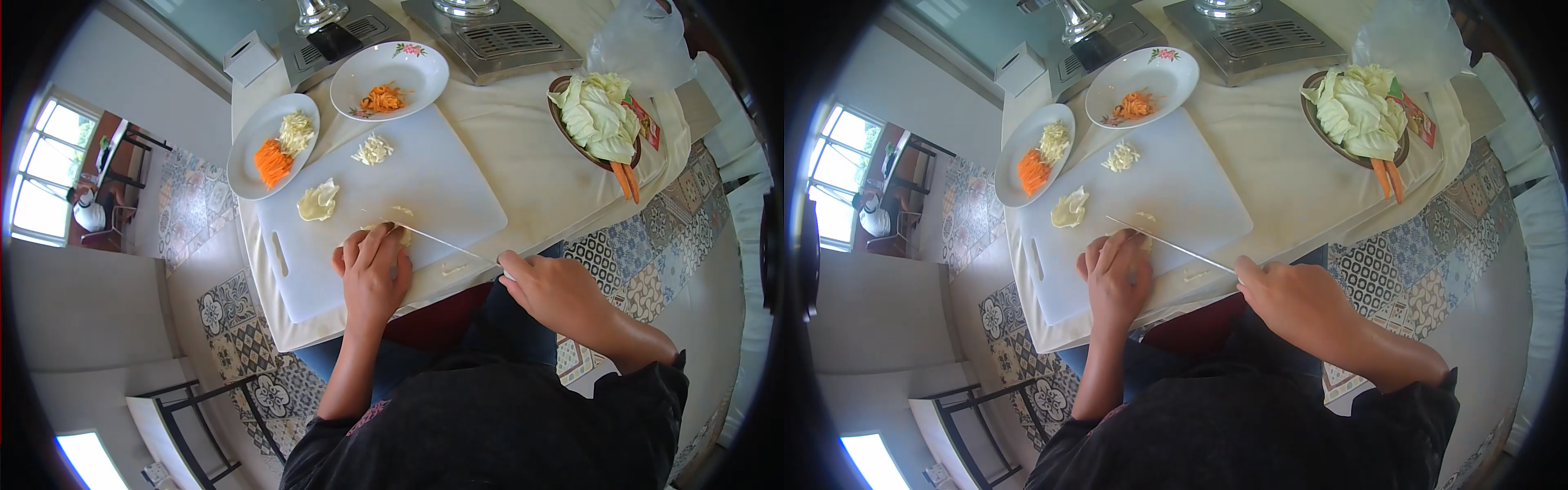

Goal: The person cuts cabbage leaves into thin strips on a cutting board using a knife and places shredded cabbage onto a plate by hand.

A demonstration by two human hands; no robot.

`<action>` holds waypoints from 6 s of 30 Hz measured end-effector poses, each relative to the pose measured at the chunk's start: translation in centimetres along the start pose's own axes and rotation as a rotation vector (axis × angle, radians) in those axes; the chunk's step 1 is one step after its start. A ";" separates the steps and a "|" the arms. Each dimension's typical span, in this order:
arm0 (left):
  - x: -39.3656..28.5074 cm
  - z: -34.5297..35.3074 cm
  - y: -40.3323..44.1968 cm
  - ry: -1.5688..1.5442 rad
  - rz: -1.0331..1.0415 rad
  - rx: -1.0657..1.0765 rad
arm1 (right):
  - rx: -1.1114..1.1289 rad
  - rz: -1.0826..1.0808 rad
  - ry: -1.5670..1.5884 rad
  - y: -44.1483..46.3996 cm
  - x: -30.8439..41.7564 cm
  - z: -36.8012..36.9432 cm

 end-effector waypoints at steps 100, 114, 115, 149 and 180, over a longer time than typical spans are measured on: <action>-0.4 0.2 -0.1 0.010 -0.140 0.024 | 0.092 0.168 0.060 -1.0 0.6 0.5; -0.2 0.3 -0.4 0.037 -0.078 0.018 | 0.046 0.101 0.078 -0.5 1.5 1.2; -0.2 0.3 -0.4 0.039 -0.081 0.023 | 0.045 0.101 0.068 -0.6 1.4 1.5; -0.3 0.4 -0.4 0.064 -0.102 0.008 | 0.129 0.129 -0.031 -1.2 1.4 1.9; 0.1 -0.5 -0.7 0.005 -0.160 0.002 | 0.058 0.158 0.023 -0.9 1.4 1.8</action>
Point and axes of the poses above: each hand's wrist, its own y-axis towards the middle knuckle, its own z-axis out of the palm, x = y × z, the point moved 3 cm from there along y, towards the middle knuckle, and after that the axes turned 13 degrees about -x, right-handed, at the moved point
